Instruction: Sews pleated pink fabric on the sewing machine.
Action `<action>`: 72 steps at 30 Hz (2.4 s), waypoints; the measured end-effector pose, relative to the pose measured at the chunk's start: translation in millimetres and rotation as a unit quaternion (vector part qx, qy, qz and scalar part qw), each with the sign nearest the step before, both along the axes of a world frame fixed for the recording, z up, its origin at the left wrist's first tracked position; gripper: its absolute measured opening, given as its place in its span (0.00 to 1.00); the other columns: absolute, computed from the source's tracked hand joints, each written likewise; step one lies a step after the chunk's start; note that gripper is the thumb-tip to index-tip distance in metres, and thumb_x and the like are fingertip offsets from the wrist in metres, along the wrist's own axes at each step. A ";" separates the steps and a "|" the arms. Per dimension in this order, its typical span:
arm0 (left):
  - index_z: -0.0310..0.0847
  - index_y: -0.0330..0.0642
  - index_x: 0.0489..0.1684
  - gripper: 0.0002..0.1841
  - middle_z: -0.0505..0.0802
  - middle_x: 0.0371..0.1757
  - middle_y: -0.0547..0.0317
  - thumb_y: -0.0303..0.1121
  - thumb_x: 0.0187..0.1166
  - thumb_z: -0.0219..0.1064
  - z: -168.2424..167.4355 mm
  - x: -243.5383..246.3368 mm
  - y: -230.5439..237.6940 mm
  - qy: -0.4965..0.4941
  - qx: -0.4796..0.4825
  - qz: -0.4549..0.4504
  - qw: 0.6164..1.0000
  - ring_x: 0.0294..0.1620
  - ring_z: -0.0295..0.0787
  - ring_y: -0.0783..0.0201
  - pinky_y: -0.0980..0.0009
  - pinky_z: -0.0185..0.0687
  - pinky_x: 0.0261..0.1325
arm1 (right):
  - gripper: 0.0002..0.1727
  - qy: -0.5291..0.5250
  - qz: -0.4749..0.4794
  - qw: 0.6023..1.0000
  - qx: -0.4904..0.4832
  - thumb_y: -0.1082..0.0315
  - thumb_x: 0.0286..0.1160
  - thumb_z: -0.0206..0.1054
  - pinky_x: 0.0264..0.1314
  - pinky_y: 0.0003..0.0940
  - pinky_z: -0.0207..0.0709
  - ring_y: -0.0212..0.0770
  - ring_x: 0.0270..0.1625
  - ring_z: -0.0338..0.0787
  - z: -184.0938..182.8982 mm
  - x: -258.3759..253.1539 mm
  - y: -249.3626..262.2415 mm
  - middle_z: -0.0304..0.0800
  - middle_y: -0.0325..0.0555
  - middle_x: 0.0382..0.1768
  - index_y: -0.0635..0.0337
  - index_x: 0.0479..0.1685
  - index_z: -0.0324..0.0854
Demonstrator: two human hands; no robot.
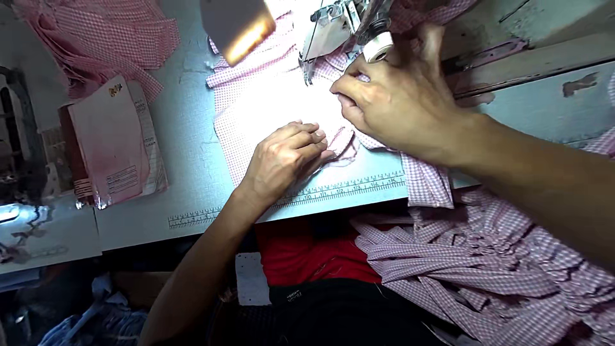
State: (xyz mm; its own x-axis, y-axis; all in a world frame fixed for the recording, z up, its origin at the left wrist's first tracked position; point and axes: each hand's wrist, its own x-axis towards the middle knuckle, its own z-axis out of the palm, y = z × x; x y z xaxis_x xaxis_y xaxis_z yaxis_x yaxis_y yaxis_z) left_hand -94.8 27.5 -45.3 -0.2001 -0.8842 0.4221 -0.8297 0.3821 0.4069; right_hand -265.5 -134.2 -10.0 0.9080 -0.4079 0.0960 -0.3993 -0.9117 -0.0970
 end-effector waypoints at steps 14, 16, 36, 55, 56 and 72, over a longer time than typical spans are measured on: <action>0.96 0.48 0.52 0.16 0.96 0.62 0.61 0.46 0.86 0.65 -4.3 34.6 -40.3 -0.027 0.006 0.005 1.000 0.73 0.87 0.57 0.52 0.68 0.85 | 0.22 -0.094 -0.086 0.991 -0.040 0.54 0.90 0.52 0.78 0.79 0.51 0.72 0.79 0.74 -4.6 13.1 -18.7 0.85 0.65 0.67 0.60 0.58 0.85; 0.97 0.47 0.49 0.16 0.96 0.61 0.59 0.45 0.86 0.65 -4.0 37.3 -37.9 -0.022 0.007 0.002 1.000 0.73 0.87 0.56 0.51 0.68 0.85 | 0.19 -0.130 -0.078 0.986 -0.062 0.57 0.90 0.54 0.77 0.77 0.56 0.71 0.73 0.79 0.6 10.4 8.6 0.90 0.62 0.61 0.59 0.57 0.88; 0.92 0.35 0.54 0.25 0.94 0.54 0.41 0.50 0.79 0.67 14.9 39.8 -27.9 -0.022 0.041 0.101 0.994 0.60 0.90 0.44 0.42 0.79 0.67 | 0.11 -0.271 -0.025 0.957 0.102 0.70 0.74 0.69 0.64 0.52 0.82 0.53 0.59 0.89 -39.5 12.0 22.0 0.93 0.50 0.50 0.54 0.50 0.94; 0.90 0.33 0.43 0.09 0.92 0.42 0.44 0.23 0.83 0.61 18.6 23.5 -29.8 -0.113 -0.063 -0.043 0.991 0.51 0.89 0.46 0.57 0.83 0.56 | 0.15 -0.191 0.011 0.973 0.132 0.64 0.79 0.59 0.65 0.48 0.73 0.49 0.59 0.85 -34.9 10.5 3.1 0.90 0.45 0.50 0.50 0.51 0.91; 0.89 0.33 0.43 0.10 0.92 0.43 0.44 0.22 0.84 0.59 22.2 17.9 -22.9 -0.147 -0.052 -0.064 0.986 0.52 0.88 0.46 0.57 0.82 0.56 | 0.15 -0.188 0.019 0.972 0.136 0.64 0.78 0.59 0.66 0.49 0.74 0.50 0.59 0.85 -34.4 9.8 -2.9 0.91 0.47 0.51 0.51 0.51 0.92; 0.95 0.45 0.38 0.08 0.95 0.40 0.57 0.33 0.82 0.69 0.1 -2.8 -1.7 -0.027 -0.031 0.065 0.997 0.54 0.87 0.55 0.59 0.74 0.60 | 0.14 -0.132 0.041 0.979 0.152 0.52 0.74 0.62 0.66 0.49 0.71 0.49 0.64 0.82 -20.1 -5.2 -3.7 0.89 0.44 0.55 0.49 0.39 0.90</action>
State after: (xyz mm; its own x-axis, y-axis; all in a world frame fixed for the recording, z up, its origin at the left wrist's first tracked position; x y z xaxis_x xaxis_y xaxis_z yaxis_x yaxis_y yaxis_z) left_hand -97.6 25.8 -45.2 -0.1092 -0.8770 0.4680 -0.8937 0.2927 0.3401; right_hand -270.7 -137.9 -30.1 0.8991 -0.3801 0.2172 -0.2496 -0.8527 -0.4590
